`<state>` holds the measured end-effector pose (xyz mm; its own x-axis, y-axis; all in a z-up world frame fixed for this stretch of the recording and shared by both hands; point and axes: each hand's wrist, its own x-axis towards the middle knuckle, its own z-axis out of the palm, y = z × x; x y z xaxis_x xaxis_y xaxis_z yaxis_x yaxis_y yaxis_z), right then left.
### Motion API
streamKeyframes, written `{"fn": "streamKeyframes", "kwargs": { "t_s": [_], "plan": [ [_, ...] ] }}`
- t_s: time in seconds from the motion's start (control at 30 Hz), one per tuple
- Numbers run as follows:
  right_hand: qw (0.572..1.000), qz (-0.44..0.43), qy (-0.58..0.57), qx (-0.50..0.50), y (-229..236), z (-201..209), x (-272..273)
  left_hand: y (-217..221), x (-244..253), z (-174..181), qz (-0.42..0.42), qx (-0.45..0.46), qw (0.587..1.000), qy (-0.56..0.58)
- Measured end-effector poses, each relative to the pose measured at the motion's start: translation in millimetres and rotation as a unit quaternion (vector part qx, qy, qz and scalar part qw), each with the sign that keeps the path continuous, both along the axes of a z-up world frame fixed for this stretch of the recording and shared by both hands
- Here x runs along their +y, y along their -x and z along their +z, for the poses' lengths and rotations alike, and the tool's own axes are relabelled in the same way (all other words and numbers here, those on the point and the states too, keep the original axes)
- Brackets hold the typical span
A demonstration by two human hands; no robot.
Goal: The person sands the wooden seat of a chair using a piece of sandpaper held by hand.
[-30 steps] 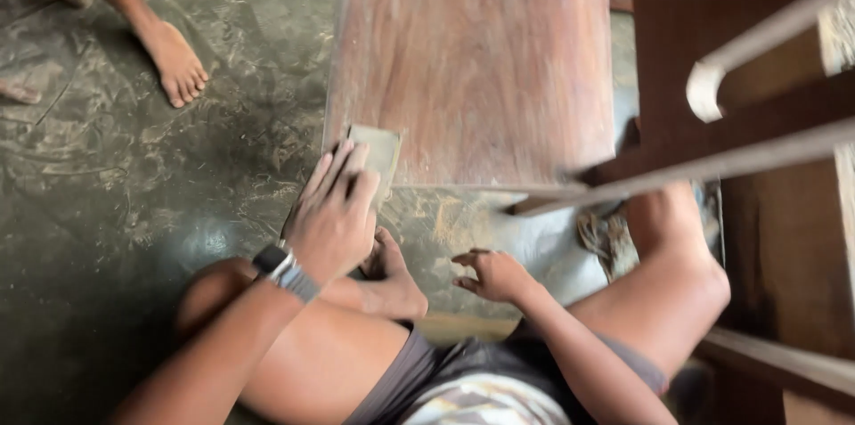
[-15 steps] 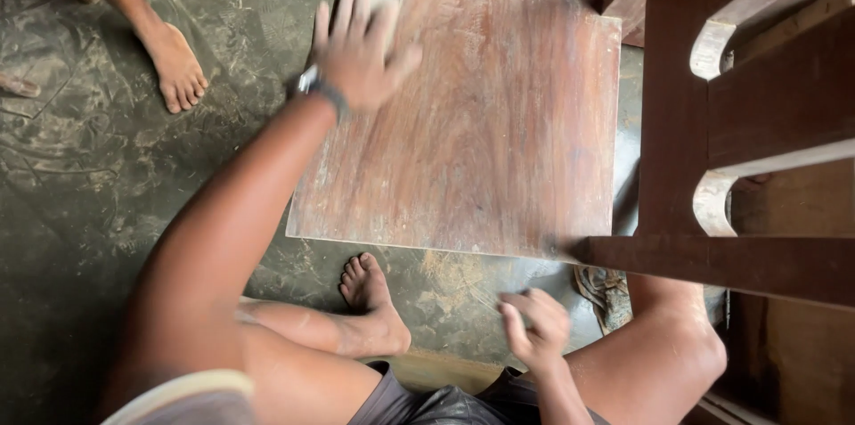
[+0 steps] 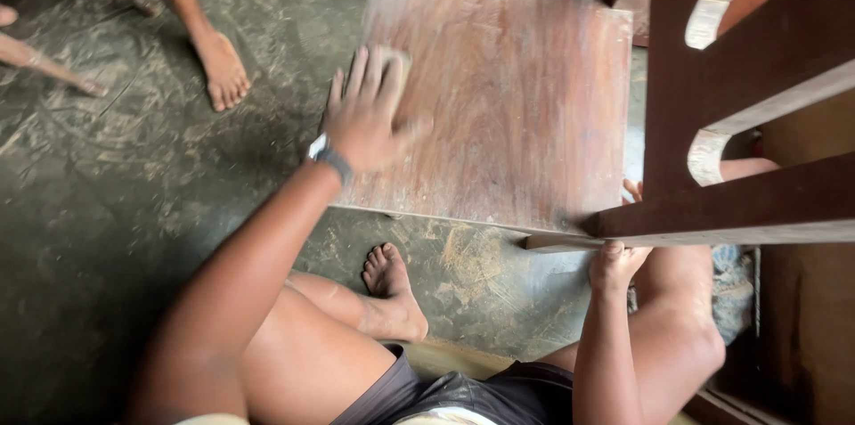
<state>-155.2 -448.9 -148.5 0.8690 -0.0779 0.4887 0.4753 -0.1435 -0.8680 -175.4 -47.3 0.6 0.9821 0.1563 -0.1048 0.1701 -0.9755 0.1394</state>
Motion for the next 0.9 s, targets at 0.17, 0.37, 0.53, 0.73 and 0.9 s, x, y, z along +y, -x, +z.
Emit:
{"fn": "streamKeyframes", "kwargs": {
  "t_s": [0.17,0.37,0.53,0.73,0.9],
  "plan": [
    [0.982,0.036,0.076,0.171,8,-81,-27,122,-28,-10,-0.058,-0.109,0.992,-0.021],
    [0.991,0.009,0.038,0.128,-36,-266,-89,66,-3,-23,-0.084,-0.169,0.98,-0.064],
    [0.995,-0.007,0.053,0.088,-31,-229,-68,-112,42,-7,0.023,0.024,0.999,0.04],
    [0.995,-0.06,0.076,0.026,-28,-171,-42,-206,59,-3,0.109,-0.044,0.986,0.118],
    [0.994,-0.079,0.071,-0.01,-15,-129,-11,-173,56,7,0.099,-0.057,0.986,0.125]
  ]
}}
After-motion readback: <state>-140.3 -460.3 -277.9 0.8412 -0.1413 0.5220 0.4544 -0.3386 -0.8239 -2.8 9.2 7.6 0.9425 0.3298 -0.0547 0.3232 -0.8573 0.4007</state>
